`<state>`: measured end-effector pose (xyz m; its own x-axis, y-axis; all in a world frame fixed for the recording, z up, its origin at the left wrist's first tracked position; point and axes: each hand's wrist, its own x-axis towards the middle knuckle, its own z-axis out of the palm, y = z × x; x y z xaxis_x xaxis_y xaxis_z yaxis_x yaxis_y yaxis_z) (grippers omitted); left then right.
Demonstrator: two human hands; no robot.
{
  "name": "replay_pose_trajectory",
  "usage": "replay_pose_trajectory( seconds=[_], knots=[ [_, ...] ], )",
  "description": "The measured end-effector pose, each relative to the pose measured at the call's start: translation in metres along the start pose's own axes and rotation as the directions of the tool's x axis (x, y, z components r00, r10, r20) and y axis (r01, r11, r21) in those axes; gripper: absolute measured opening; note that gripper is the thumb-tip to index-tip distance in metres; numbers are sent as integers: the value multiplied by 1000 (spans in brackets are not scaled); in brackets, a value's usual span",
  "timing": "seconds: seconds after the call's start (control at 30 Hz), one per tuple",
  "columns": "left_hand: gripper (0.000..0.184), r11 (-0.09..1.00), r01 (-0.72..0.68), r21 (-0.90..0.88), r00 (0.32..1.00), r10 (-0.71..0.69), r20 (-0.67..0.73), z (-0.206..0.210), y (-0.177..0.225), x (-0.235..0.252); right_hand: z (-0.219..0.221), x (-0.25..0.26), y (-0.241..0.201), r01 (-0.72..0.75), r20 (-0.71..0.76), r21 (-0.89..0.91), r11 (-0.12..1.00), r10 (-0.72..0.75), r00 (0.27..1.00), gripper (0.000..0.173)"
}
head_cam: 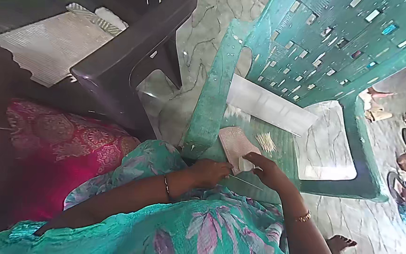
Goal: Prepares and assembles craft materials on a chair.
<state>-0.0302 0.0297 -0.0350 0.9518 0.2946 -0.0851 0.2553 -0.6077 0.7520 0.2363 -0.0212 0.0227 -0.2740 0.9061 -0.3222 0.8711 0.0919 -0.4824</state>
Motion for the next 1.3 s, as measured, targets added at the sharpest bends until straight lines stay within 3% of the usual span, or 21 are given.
replay_pose_trajectory(
  seconds=[0.1, 0.27, 0.37, 0.5, 0.67, 0.8, 0.97, 1.17, 1.3],
  knots=[
    [38, 999, -23, -33, 1000, 23, -20, 1, -1, -1, 7, -4, -4, 19, -38, -10, 1000, -20, 999, 48],
    [40, 1000, -27, -6, 999, 27, -37, 2, -2, 0, 6, 70, -20, 56, -140, -68, 996, -65, 988, 52],
    [39, 997, -77, -12, 994, 76, -84, 3, -4, -4, -3, 86, -24, 103, -132, -108, 989, -117, 984, 53],
    [43, 996, -72, -45, 997, 70, -41, 0, -8, -4, -7, 41, -16, 27, 31, -94, 995, -24, 999, 49],
    [42, 997, -32, -66, 999, 33, 15, -6, -2, -3, -1, -11, 1, 44, 40, -11, 999, -44, 998, 47],
    [43, 999, -21, -43, 1000, 22, 19, -3, -4, -1, -13, 35, -2, -41, 23, -118, 992, 44, 999, 51],
    [43, 999, -22, -41, 1000, 22, 16, -4, -2, -4, -27, 95, 5, 50, -112, -105, 993, -62, 992, 54],
    [45, 999, -16, -33, 998, 18, 62, -7, -1, -2, -26, 37, 19, -61, 33, -145, 988, 66, 997, 50],
    [44, 999, 11, -33, 998, -9, 64, -8, 0, 0, -18, -3, 32, -51, 14, -68, 996, 52, 999, 49]
  ],
)
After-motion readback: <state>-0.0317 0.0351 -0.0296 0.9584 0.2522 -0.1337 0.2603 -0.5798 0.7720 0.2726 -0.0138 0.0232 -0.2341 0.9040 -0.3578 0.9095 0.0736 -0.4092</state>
